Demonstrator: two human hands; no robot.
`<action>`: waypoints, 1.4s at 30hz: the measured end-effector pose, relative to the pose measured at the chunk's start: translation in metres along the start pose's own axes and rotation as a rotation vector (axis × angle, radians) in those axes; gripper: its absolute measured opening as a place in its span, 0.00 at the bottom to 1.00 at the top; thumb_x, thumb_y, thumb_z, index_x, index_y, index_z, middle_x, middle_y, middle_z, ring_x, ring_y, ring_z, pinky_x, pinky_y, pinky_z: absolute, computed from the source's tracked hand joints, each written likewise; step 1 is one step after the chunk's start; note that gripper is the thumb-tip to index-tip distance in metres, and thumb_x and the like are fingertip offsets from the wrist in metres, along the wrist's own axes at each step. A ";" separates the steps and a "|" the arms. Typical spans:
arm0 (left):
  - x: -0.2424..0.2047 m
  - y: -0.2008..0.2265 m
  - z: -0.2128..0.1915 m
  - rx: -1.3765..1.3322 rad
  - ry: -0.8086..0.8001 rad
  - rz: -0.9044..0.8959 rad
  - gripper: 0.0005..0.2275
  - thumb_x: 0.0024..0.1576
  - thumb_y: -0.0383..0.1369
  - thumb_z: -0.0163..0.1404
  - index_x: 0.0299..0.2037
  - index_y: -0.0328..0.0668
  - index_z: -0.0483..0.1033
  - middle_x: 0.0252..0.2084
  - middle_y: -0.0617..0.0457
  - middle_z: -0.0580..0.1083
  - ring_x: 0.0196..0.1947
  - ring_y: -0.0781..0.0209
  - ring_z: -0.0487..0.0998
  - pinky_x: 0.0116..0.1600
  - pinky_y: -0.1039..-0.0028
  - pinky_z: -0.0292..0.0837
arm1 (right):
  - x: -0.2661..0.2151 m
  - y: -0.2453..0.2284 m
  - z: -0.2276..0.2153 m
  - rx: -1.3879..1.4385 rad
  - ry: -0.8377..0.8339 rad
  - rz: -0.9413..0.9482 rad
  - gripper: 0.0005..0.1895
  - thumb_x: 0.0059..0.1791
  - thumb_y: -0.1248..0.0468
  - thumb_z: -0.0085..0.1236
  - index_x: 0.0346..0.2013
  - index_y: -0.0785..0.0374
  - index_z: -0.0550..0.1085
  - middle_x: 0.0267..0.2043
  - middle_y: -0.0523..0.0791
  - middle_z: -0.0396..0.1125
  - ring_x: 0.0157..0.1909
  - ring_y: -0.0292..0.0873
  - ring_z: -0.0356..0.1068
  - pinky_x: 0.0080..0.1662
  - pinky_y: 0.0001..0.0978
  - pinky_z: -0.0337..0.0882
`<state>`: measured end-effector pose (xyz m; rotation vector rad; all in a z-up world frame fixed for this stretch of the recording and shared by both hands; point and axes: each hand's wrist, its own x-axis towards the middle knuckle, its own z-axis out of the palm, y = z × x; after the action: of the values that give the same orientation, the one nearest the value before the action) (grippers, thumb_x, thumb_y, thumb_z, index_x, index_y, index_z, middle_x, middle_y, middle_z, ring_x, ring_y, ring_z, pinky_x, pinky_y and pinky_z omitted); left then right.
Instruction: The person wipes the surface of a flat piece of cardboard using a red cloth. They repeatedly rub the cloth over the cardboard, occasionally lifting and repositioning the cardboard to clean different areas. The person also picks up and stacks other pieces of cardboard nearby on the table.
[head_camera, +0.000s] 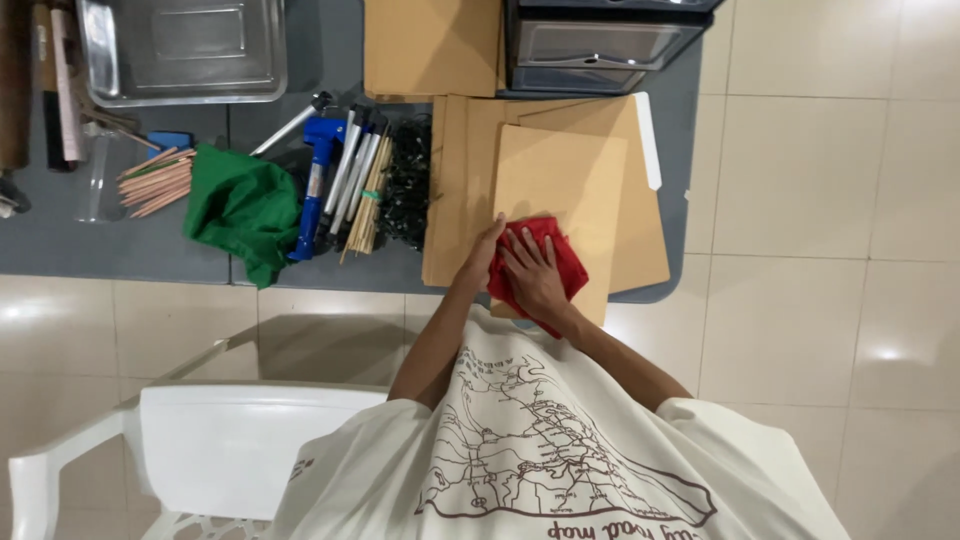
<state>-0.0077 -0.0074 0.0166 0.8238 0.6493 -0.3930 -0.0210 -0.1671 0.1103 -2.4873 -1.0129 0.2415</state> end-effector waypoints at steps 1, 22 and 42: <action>0.008 -0.009 -0.006 0.001 -0.010 0.001 0.26 0.60 0.56 0.48 0.53 0.39 0.75 0.49 0.51 0.76 0.50 0.59 0.75 0.55 0.67 0.72 | -0.008 0.003 0.005 -0.008 0.005 0.004 0.31 0.48 0.61 0.54 0.67 0.60 0.66 0.77 0.51 0.50 0.79 0.57 0.43 0.73 0.68 0.39; 0.027 -0.031 -0.010 0.245 0.088 0.246 0.13 0.65 0.43 0.48 0.40 0.42 0.77 0.35 0.64 0.70 0.36 0.75 0.66 0.42 0.78 0.67 | -0.017 0.043 0.018 -0.038 0.221 0.433 0.28 0.57 0.60 0.42 0.73 0.61 0.59 0.81 0.53 0.42 0.81 0.61 0.38 0.73 0.67 0.37; -0.010 0.003 -0.069 0.141 0.174 0.518 0.12 0.66 0.39 0.50 0.45 0.37 0.77 0.41 0.59 0.74 0.42 0.69 0.73 0.47 0.73 0.71 | -0.054 0.093 0.004 0.081 0.354 0.701 0.29 0.56 0.63 0.44 0.73 0.60 0.58 0.80 0.54 0.43 0.80 0.64 0.36 0.70 0.72 0.33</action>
<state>-0.0392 0.0492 -0.0102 1.1313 0.5468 0.1065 -0.0030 -0.2624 0.0639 -2.5889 0.0286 0.0414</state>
